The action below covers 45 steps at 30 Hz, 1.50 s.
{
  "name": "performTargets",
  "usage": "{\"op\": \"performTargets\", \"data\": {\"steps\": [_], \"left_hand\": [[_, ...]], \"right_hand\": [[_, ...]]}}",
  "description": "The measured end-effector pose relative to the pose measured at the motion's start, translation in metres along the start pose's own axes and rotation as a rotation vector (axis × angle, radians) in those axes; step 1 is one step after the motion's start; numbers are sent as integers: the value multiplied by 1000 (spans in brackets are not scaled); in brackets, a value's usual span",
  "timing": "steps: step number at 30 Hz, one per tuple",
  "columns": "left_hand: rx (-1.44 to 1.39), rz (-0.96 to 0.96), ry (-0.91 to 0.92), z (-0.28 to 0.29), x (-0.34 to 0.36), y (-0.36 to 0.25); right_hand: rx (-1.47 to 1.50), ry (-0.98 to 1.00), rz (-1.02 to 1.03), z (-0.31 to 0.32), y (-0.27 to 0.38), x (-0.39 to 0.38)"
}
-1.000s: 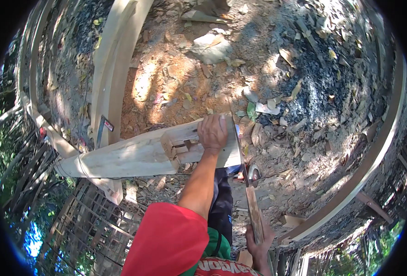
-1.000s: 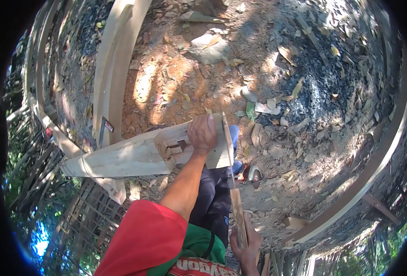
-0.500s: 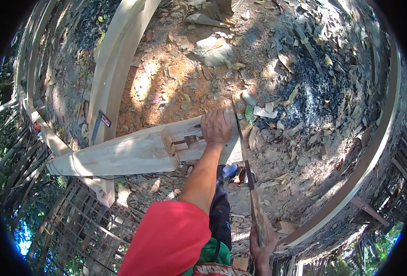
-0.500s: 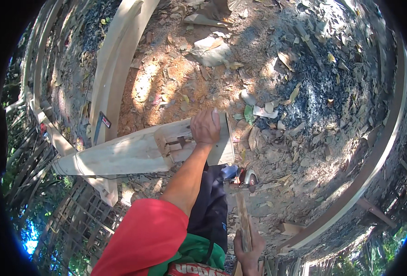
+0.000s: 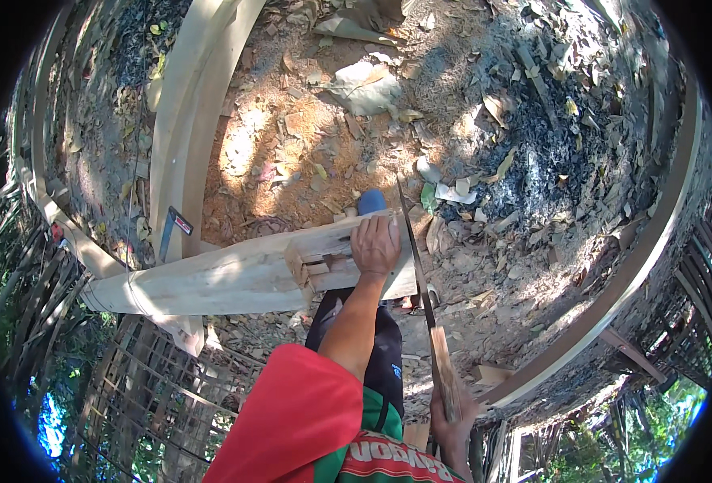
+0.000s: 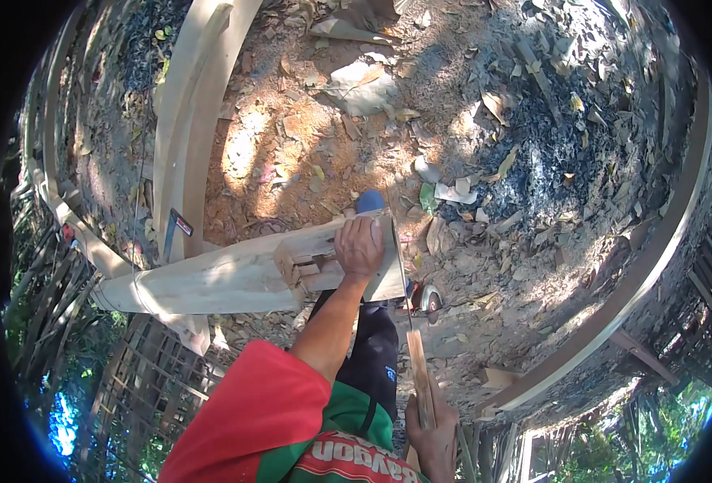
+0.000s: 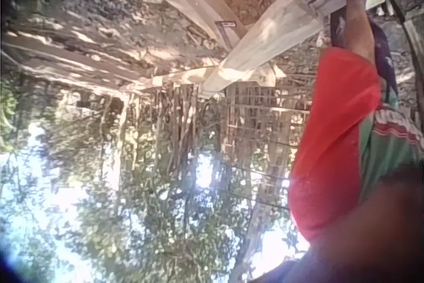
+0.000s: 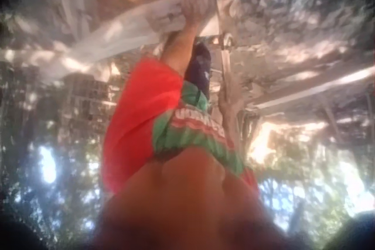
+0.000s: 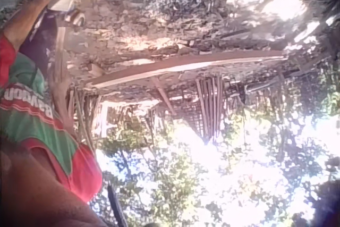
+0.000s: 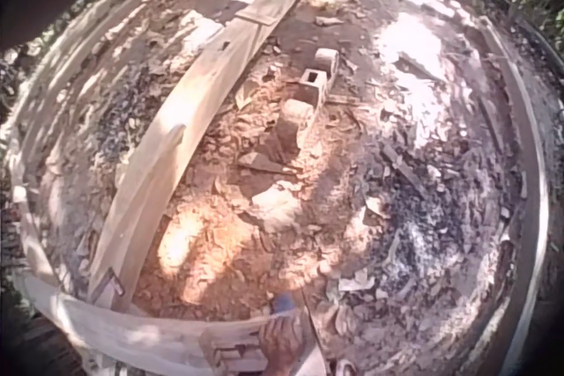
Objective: The person marks a wooden beam using a square and pencil, then cuts a section using a circular saw, removes the cut piece, and uses a hand saw to refine a joint while standing at an outdoor construction site.
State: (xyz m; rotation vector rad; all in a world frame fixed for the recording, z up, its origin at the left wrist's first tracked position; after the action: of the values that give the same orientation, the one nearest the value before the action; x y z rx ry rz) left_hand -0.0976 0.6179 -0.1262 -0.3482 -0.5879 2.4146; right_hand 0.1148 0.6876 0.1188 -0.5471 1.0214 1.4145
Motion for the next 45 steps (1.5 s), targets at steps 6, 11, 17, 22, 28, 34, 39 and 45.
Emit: {"op": "performTargets", "data": {"steps": [6, 11, 17, 22, 28, 34, 39, 45], "left_hand": [[-25, -26, 39, -7, 0, -3], [12, -22, 5, -7, 0, 7], [-21, -21, 88, -9, 2, -4], [1, 7, 122, -12, -2, 4], [1, -6, 123, -15, -7, 8], [-23, -121, 57, -17, 0, -9], [65, -104, 51, -10, -2, 2], [73, -144, 54, -20, -8, -4]], "right_hand": [[108, -90, 294, -69, 50, 127], [-113, 59, 16, -3, 42, 5], [25, -86, 186, -46, 51, 94], [47, -43, 127, -66, 39, 116], [-3, -8, -16, 10, 24, -18], [-110, -3, -58, -74, 53, 149], [123, 43, 115, -16, 9, 18], [126, -26, 195, -41, -12, 68]]}}
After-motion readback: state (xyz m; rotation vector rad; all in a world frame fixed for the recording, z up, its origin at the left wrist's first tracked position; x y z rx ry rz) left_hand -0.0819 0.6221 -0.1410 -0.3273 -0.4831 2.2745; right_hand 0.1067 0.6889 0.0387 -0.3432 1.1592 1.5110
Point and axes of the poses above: each hand's wrist, its own x-axis towards the middle knuckle, its own z-axis out of the back of the hand, y = z × x, the point moved 8 cm from there along x, towards the middle knuckle, and after that the axes turned 12 degrees about -z, right-handed, at the moved point
